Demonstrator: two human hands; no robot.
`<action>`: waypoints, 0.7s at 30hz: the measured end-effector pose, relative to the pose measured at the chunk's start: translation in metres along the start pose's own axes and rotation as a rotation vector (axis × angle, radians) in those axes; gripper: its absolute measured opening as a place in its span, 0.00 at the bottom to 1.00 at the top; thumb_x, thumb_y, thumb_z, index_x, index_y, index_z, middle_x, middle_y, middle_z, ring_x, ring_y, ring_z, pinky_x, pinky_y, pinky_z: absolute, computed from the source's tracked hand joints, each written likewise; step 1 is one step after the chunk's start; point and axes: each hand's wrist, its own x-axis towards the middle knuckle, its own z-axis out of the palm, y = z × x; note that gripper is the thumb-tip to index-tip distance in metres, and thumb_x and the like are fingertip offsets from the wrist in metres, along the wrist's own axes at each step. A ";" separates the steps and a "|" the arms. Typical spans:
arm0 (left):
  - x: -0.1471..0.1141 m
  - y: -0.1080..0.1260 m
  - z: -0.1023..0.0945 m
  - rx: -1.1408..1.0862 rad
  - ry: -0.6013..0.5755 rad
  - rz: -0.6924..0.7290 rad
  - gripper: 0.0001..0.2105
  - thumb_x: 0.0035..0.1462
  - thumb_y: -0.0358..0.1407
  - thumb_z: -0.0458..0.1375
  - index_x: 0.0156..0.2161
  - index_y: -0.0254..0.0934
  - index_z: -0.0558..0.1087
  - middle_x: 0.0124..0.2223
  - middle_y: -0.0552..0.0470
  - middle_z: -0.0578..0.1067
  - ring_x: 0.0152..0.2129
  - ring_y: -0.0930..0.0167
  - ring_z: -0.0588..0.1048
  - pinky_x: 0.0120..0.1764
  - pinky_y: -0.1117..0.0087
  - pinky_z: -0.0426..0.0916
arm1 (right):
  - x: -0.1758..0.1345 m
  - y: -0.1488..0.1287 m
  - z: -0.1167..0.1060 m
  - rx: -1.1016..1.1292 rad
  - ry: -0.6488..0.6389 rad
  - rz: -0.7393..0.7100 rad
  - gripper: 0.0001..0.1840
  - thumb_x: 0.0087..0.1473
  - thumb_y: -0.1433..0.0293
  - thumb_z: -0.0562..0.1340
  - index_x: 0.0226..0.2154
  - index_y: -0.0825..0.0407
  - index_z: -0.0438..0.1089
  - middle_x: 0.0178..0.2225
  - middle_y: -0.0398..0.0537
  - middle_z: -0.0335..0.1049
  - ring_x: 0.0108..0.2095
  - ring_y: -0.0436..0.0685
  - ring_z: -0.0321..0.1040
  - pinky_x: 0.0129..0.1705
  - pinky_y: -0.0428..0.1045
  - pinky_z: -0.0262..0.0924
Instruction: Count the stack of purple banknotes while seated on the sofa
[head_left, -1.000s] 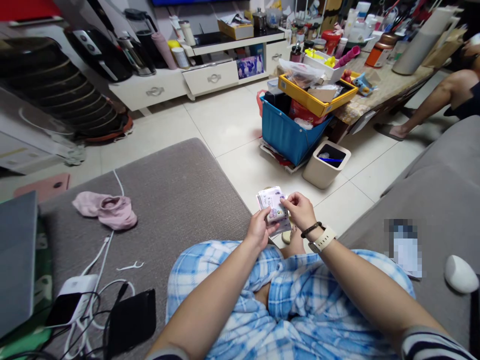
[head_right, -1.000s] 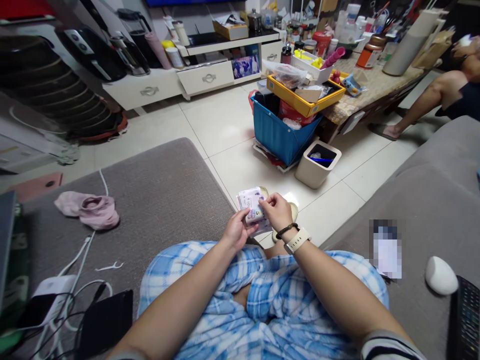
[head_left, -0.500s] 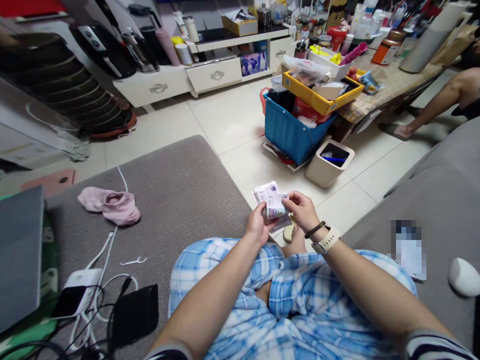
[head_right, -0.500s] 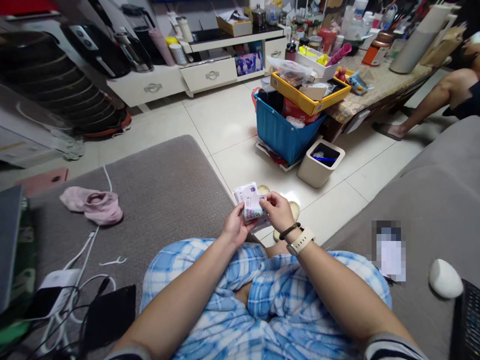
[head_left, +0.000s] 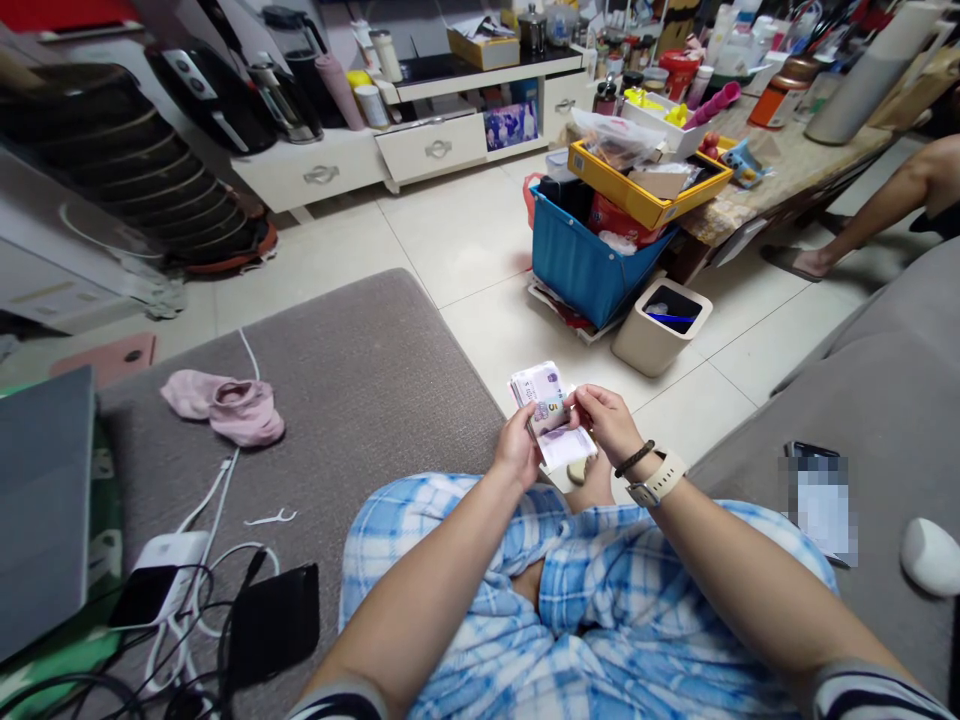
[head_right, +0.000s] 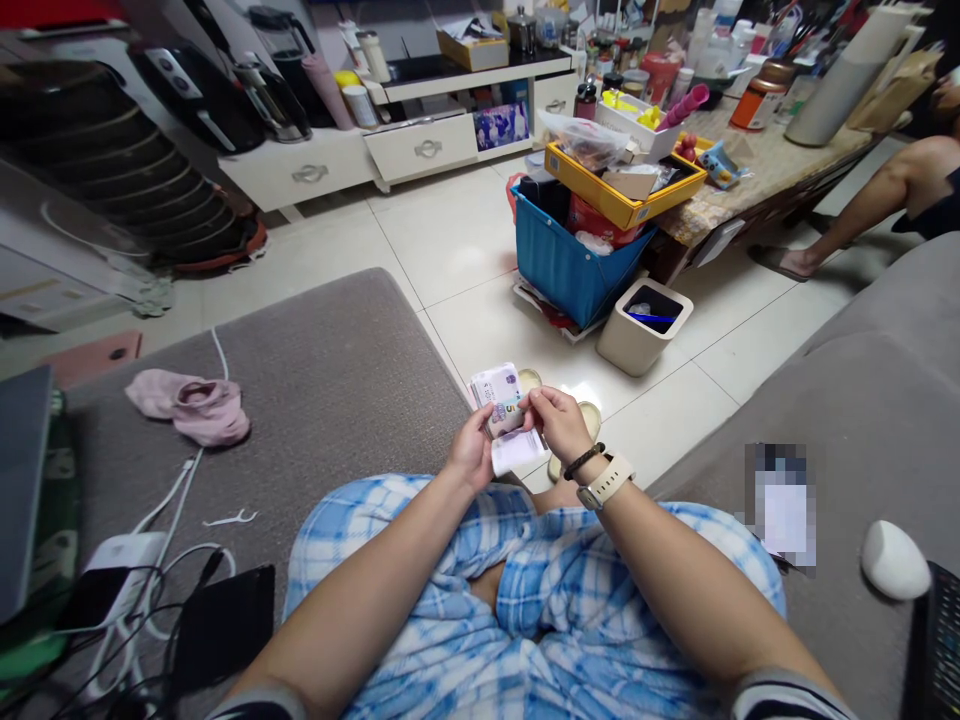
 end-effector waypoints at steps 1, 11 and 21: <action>0.000 0.000 0.001 -0.013 -0.025 -0.002 0.10 0.58 0.34 0.55 0.40 0.30 0.75 0.32 0.45 0.80 0.25 0.67 0.78 0.34 0.66 0.74 | 0.000 -0.001 0.000 0.008 -0.007 0.008 0.22 0.48 0.49 0.62 0.24 0.51 0.70 0.15 0.41 0.63 0.17 0.50 0.54 0.22 0.47 0.49; -0.005 -0.001 0.002 0.006 -0.028 0.057 0.12 0.47 0.24 0.61 0.40 0.30 0.75 0.32 0.46 0.81 0.26 0.66 0.79 0.39 0.63 0.75 | 0.009 0.009 -0.006 -0.045 0.225 0.004 0.24 0.34 0.52 0.72 0.27 0.51 0.67 0.20 0.39 0.65 0.22 0.50 0.58 0.26 0.47 0.53; 0.005 -0.004 0.000 -0.044 -0.042 0.026 0.11 0.58 0.34 0.56 0.42 0.29 0.76 0.34 0.44 0.82 0.33 0.61 0.81 0.45 0.59 0.74 | 0.007 0.006 -0.004 -0.038 0.148 -0.012 0.22 0.36 0.52 0.70 0.19 0.51 0.66 0.19 0.40 0.62 0.23 0.50 0.56 0.28 0.48 0.54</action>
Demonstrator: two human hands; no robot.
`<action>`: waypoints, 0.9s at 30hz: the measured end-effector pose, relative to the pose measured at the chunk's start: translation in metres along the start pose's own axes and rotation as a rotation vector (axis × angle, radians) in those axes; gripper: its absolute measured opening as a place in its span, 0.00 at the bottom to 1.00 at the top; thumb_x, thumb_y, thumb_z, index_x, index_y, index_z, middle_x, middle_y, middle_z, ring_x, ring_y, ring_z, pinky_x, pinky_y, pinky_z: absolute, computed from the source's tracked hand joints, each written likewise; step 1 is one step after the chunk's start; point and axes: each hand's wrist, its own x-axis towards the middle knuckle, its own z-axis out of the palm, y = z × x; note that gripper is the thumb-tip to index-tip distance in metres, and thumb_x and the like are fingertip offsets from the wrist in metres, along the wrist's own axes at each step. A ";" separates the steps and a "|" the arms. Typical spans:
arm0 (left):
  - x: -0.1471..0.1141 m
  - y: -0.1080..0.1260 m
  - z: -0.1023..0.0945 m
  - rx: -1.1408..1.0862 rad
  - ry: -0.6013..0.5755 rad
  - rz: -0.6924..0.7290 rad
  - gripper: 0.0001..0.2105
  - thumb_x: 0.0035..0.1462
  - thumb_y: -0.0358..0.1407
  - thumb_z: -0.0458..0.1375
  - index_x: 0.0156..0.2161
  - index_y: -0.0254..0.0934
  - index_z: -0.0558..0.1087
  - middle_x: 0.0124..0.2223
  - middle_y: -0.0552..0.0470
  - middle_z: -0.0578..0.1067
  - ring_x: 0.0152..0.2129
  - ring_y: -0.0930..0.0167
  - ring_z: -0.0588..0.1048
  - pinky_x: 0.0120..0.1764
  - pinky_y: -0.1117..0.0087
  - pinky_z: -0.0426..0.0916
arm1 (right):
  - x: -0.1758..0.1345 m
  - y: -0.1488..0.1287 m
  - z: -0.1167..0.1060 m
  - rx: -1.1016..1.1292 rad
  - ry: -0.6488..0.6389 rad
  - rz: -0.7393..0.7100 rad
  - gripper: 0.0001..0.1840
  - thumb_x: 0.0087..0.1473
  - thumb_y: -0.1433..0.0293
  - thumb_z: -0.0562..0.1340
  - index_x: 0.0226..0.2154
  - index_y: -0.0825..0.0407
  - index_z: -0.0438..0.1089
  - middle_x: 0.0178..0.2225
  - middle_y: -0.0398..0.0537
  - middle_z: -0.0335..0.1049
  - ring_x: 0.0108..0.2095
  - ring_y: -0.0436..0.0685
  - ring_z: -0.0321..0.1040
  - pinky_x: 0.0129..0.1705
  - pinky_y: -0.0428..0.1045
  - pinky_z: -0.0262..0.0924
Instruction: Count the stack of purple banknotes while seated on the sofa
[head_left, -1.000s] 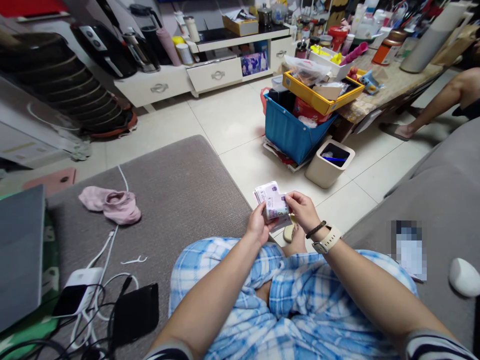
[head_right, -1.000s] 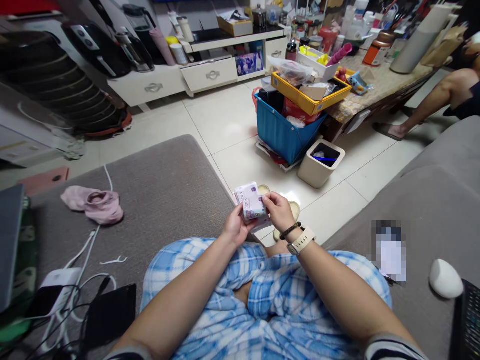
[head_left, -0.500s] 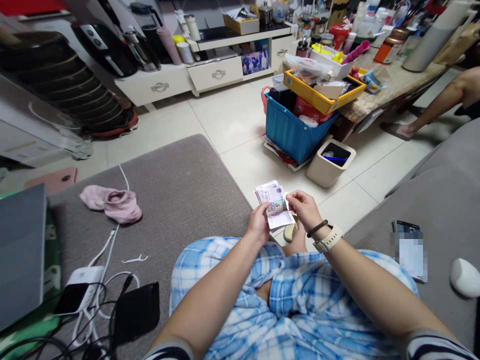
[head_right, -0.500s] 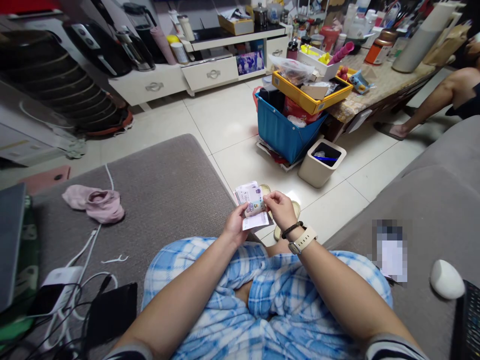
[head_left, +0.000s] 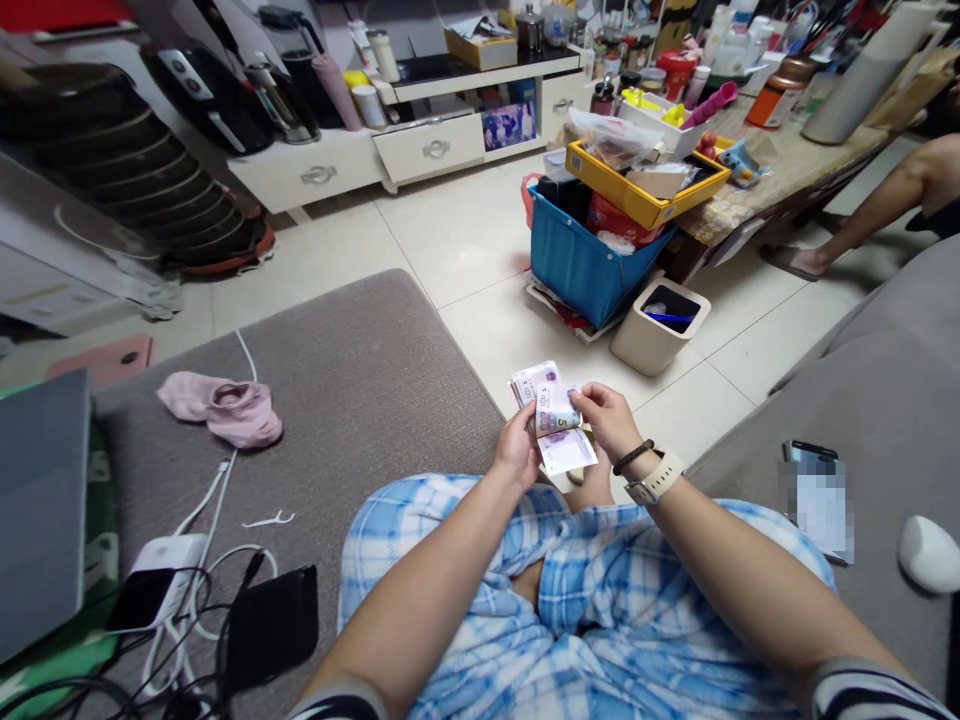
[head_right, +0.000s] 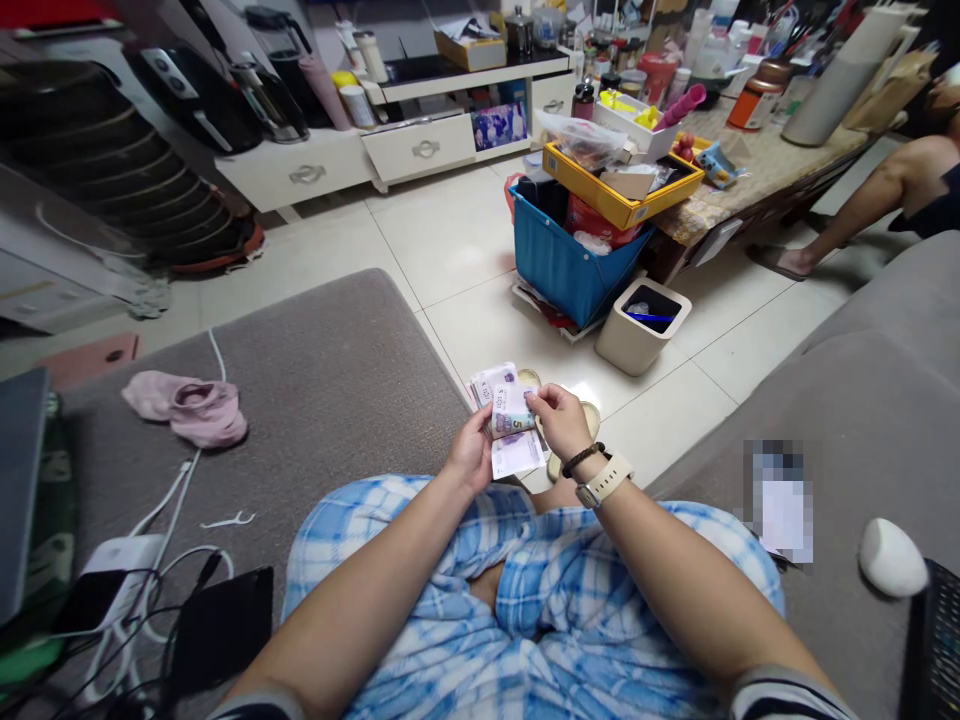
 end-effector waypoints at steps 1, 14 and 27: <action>0.000 0.000 0.000 0.002 0.004 0.002 0.11 0.59 0.34 0.56 0.42 0.29 0.76 0.34 0.44 0.82 0.32 0.62 0.81 0.45 0.60 0.74 | 0.000 0.000 0.000 0.005 -0.007 -0.002 0.22 0.37 0.52 0.70 0.20 0.51 0.67 0.19 0.40 0.63 0.23 0.50 0.56 0.28 0.48 0.53; 0.003 -0.002 0.002 -0.032 0.020 0.023 0.10 0.57 0.32 0.55 0.38 0.29 0.76 0.32 0.44 0.82 0.37 0.60 0.81 0.46 0.59 0.74 | -0.004 -0.006 0.004 0.039 -0.047 0.029 0.21 0.39 0.52 0.69 0.20 0.51 0.67 0.17 0.38 0.58 0.20 0.48 0.52 0.23 0.47 0.48; -0.009 0.006 0.003 0.064 0.032 -0.001 0.09 0.53 0.29 0.60 0.40 0.30 0.76 0.32 0.46 0.81 0.26 0.66 0.79 0.36 0.64 0.75 | -0.003 -0.001 0.000 0.020 -0.011 0.023 0.20 0.39 0.54 0.70 0.24 0.51 0.66 0.19 0.39 0.66 0.21 0.50 0.57 0.25 0.47 0.51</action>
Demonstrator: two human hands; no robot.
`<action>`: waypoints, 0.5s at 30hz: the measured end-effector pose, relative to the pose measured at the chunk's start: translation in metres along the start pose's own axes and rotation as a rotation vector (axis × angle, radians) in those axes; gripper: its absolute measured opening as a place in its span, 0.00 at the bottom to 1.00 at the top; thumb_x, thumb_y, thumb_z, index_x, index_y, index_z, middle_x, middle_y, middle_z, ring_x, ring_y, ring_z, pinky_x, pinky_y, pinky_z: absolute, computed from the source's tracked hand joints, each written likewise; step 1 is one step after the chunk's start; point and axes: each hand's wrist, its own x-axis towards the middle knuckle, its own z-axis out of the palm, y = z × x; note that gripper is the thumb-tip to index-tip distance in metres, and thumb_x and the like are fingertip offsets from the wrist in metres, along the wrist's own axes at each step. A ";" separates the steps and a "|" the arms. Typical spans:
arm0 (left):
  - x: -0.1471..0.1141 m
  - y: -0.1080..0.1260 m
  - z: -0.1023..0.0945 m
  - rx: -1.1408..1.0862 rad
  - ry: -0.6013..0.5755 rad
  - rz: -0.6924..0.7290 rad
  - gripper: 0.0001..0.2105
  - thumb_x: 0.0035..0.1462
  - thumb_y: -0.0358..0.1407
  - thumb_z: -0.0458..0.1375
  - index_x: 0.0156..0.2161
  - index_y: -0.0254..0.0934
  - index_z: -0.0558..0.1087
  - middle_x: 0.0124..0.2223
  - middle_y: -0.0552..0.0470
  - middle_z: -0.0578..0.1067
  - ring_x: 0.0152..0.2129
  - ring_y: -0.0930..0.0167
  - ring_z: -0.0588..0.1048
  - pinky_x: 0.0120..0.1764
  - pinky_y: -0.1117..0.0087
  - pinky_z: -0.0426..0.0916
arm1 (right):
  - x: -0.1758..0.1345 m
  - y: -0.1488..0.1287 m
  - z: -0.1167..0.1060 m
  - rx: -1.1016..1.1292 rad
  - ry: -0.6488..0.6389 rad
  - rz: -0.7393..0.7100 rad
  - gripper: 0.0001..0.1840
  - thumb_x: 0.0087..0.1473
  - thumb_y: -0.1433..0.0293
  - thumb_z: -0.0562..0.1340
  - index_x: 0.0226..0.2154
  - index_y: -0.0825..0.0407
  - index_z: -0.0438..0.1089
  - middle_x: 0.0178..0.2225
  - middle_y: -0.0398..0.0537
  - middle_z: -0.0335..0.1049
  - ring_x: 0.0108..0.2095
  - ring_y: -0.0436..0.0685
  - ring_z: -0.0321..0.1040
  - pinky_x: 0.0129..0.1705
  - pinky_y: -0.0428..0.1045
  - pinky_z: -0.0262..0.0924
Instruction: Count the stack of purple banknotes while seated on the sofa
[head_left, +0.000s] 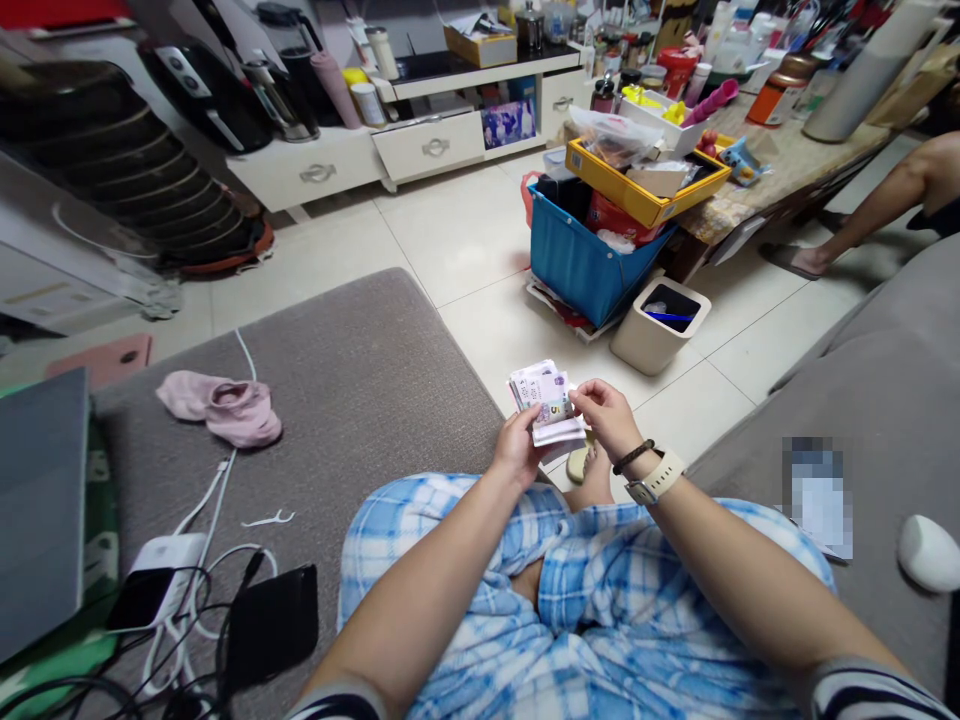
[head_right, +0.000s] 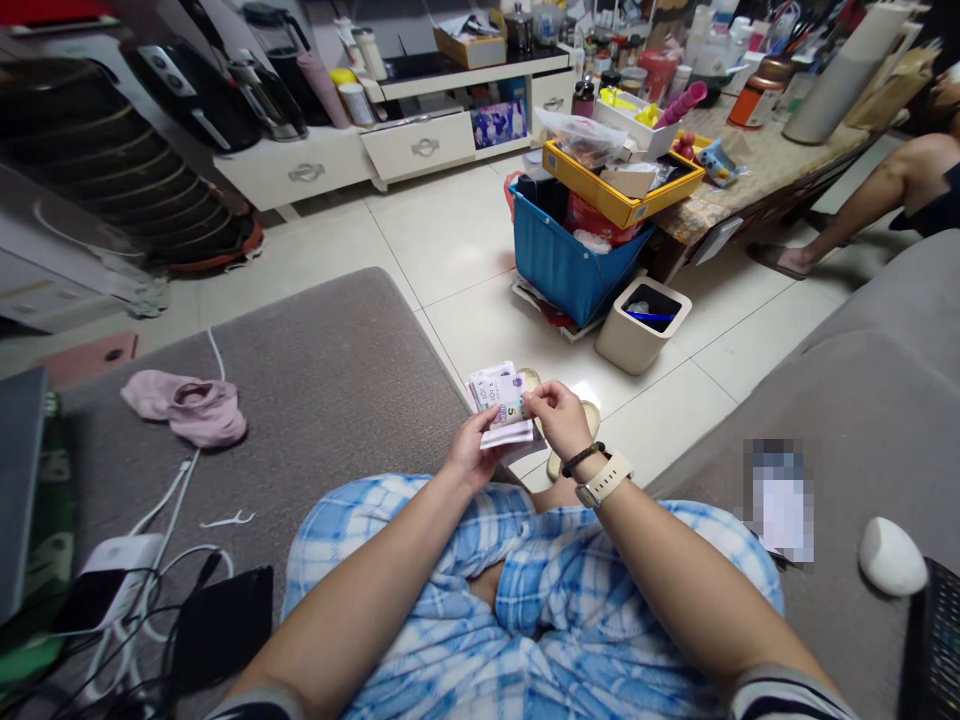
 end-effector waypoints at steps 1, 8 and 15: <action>-0.001 0.000 0.000 0.014 0.005 -0.004 0.09 0.52 0.28 0.61 0.40 0.31 0.76 0.32 0.47 0.81 0.25 0.67 0.79 0.35 0.65 0.75 | 0.001 0.001 -0.001 -0.007 0.036 0.000 0.21 0.38 0.54 0.71 0.26 0.51 0.67 0.20 0.39 0.66 0.21 0.50 0.58 0.26 0.47 0.51; 0.001 -0.004 0.001 -0.039 -0.046 0.010 0.12 0.49 0.25 0.60 0.41 0.30 0.76 0.34 0.45 0.81 0.30 0.63 0.80 0.44 0.59 0.74 | 0.005 0.002 -0.001 -0.046 0.030 -0.002 0.21 0.37 0.53 0.70 0.20 0.51 0.66 0.20 0.39 0.63 0.24 0.50 0.57 0.27 0.48 0.53; 0.003 -0.001 0.003 -0.114 -0.036 -0.046 0.12 0.60 0.35 0.54 0.41 0.30 0.76 0.37 0.43 0.82 0.38 0.58 0.81 0.47 0.57 0.73 | 0.002 -0.001 0.001 -0.015 -0.020 0.001 0.20 0.38 0.54 0.70 0.20 0.51 0.66 0.19 0.39 0.60 0.21 0.49 0.54 0.25 0.47 0.51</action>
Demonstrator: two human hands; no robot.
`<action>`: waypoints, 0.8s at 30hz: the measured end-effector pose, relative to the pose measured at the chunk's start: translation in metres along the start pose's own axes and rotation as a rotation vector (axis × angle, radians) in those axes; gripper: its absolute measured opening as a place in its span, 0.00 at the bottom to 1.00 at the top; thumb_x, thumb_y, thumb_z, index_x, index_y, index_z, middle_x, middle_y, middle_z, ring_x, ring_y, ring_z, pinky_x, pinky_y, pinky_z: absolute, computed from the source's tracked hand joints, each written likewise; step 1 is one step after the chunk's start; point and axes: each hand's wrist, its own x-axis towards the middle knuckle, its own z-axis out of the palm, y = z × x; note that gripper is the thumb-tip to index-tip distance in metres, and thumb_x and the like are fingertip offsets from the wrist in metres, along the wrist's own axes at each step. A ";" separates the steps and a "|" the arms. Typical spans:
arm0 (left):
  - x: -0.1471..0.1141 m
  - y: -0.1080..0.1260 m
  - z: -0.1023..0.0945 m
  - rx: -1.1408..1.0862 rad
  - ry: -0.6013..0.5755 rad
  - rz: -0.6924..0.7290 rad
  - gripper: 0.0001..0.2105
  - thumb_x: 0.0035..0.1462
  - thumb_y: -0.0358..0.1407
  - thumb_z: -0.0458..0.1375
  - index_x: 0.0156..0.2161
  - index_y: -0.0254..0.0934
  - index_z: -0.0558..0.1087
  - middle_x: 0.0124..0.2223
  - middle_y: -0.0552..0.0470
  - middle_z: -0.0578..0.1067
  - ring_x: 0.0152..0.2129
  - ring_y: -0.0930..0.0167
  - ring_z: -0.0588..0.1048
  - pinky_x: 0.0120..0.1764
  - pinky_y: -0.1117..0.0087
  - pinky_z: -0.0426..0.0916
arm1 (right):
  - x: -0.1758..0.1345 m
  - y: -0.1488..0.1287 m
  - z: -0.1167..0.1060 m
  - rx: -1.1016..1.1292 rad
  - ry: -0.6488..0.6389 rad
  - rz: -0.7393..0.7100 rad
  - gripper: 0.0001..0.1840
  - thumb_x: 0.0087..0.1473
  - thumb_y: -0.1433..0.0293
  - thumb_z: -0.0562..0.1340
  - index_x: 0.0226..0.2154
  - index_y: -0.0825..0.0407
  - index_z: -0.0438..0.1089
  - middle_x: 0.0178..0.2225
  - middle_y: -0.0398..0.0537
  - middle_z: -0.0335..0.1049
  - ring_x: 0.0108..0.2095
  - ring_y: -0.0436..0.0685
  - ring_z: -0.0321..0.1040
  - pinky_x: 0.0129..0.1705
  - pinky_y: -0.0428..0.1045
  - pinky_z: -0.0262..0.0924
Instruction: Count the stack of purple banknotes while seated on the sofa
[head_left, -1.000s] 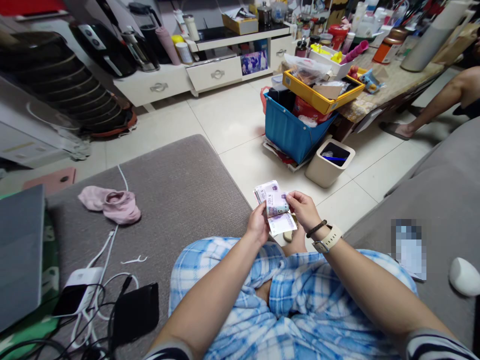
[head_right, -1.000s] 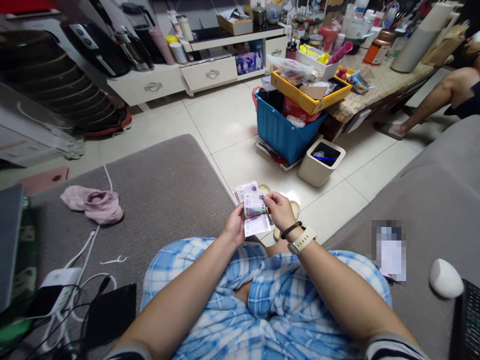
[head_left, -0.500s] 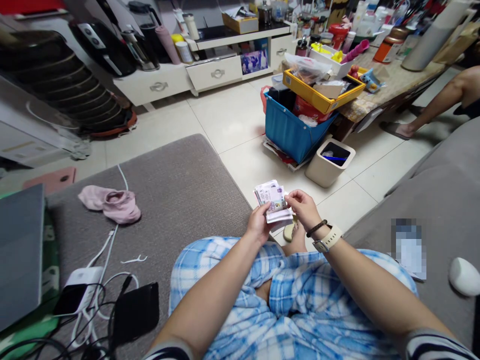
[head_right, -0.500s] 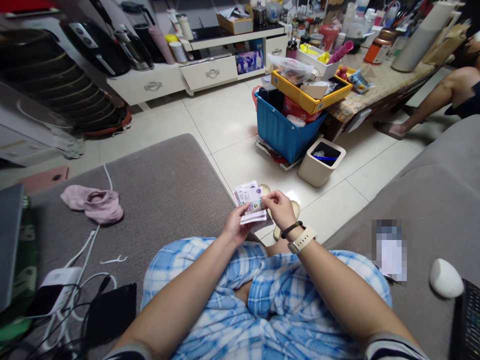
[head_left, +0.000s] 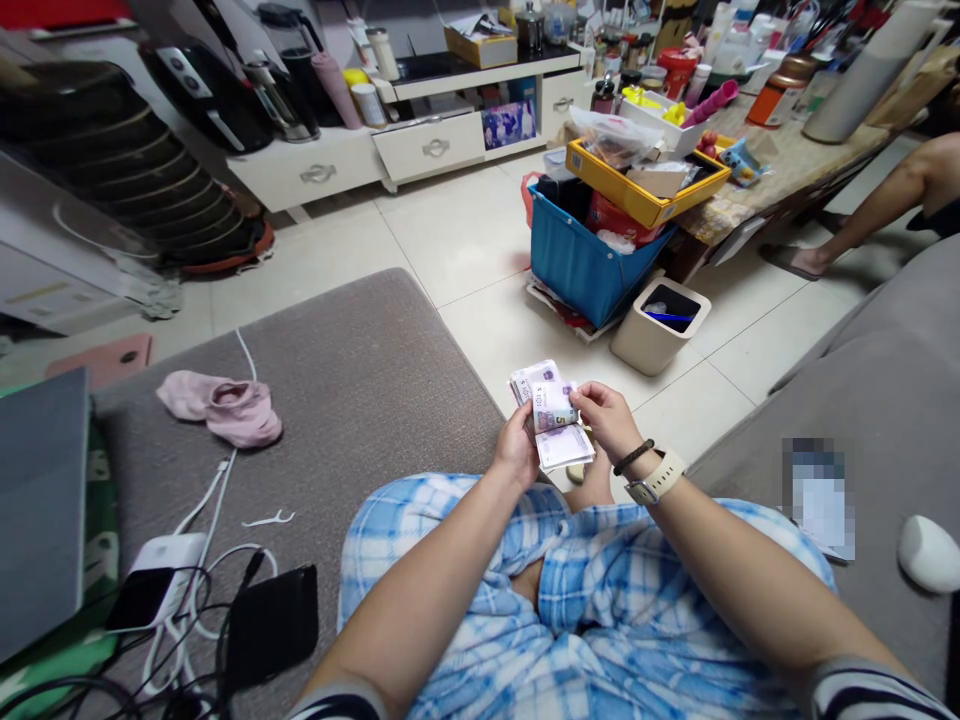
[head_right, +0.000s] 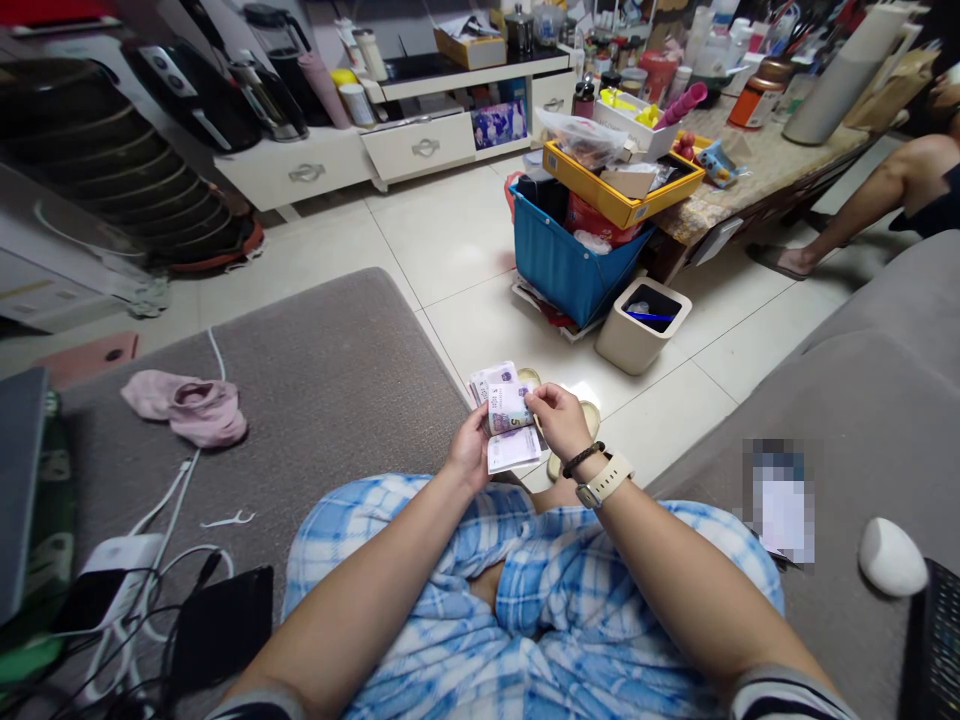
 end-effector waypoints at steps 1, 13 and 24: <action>0.000 0.000 0.000 -0.001 0.006 -0.001 0.12 0.60 0.35 0.53 0.41 0.30 0.76 0.37 0.43 0.82 0.38 0.59 0.81 0.47 0.57 0.73 | 0.000 0.000 0.000 0.012 -0.007 0.012 0.20 0.38 0.54 0.70 0.20 0.51 0.66 0.18 0.39 0.60 0.21 0.49 0.54 0.24 0.47 0.50; 0.004 -0.002 -0.001 0.028 0.014 0.042 0.12 0.62 0.34 0.51 0.38 0.29 0.76 0.33 0.44 0.82 0.36 0.61 0.81 0.46 0.60 0.73 | -0.004 -0.004 0.003 0.062 -0.023 0.059 0.19 0.36 0.56 0.71 0.20 0.50 0.65 0.17 0.39 0.61 0.19 0.49 0.54 0.22 0.47 0.49; -0.001 0.000 0.000 0.012 -0.025 0.000 0.12 0.60 0.35 0.53 0.40 0.29 0.76 0.36 0.42 0.82 0.36 0.60 0.81 0.47 0.59 0.73 | -0.005 -0.003 0.002 0.061 -0.101 0.048 0.22 0.45 0.48 0.64 0.21 0.50 0.68 0.14 0.41 0.63 0.17 0.49 0.54 0.22 0.47 0.48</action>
